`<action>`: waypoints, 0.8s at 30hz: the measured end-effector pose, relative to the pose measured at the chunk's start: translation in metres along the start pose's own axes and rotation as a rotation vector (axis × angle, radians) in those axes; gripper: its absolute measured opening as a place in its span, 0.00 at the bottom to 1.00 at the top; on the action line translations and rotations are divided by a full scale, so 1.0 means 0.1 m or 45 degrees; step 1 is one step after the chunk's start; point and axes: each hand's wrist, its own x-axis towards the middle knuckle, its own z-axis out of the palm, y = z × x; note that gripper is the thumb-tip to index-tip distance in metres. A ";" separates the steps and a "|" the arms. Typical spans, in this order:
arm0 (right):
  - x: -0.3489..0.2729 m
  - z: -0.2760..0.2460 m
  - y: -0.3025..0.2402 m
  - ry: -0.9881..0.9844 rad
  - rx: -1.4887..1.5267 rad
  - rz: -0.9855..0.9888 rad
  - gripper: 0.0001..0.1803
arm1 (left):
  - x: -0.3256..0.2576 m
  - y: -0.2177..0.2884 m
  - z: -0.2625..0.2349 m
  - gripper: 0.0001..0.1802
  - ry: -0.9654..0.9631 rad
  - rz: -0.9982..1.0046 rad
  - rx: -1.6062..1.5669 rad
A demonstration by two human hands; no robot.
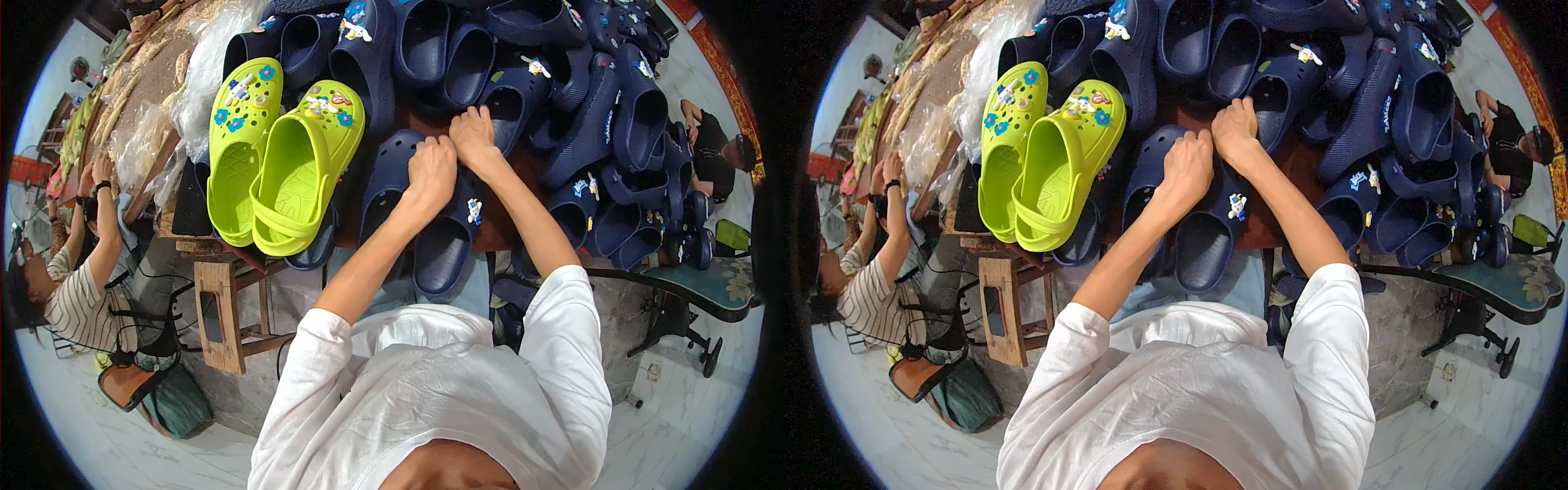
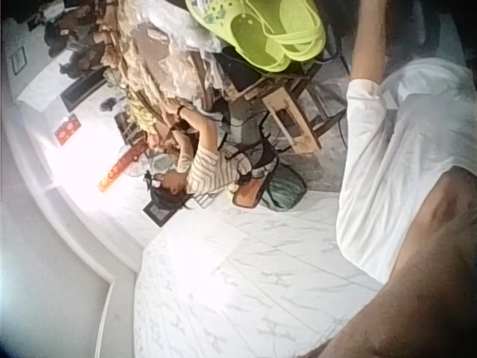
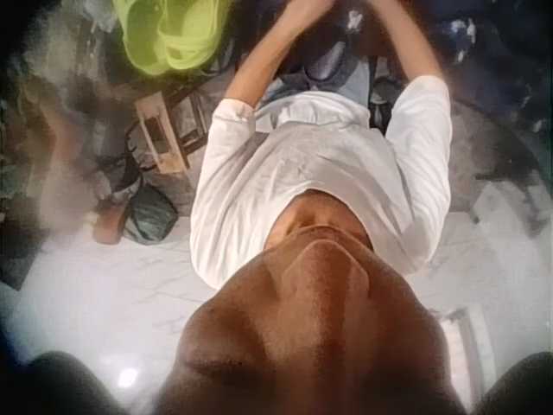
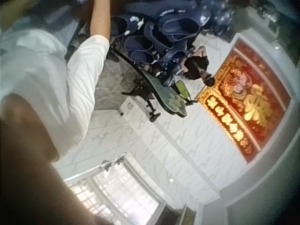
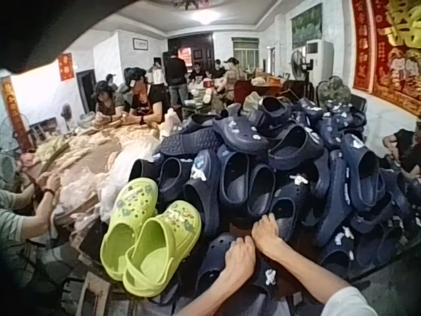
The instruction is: Attaching decorative charms into the holes of clogs.
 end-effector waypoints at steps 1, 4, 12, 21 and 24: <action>0.02 -0.03 -0.02 -0.065 0.078 0.007 0.15 | 0.07 -0.04 0.05 0.08 0.056 -0.009 0.013; -0.01 -0.05 -0.01 -0.075 0.140 -0.025 0.13 | 0.24 -0.12 0.19 0.09 0.060 -0.001 0.037; 0.08 0.16 0.08 -0.116 0.186 -0.015 0.15 | 0.54 -0.06 0.32 0.09 -0.082 -0.151 -0.017; 0.17 0.18 0.24 -0.083 0.293 -0.129 0.11 | 0.55 -0.20 0.39 0.08 -0.111 -0.075 0.024; 0.14 0.13 0.30 -0.126 0.365 -0.265 0.11 | 0.49 -0.16 0.30 0.09 -0.104 -0.066 0.031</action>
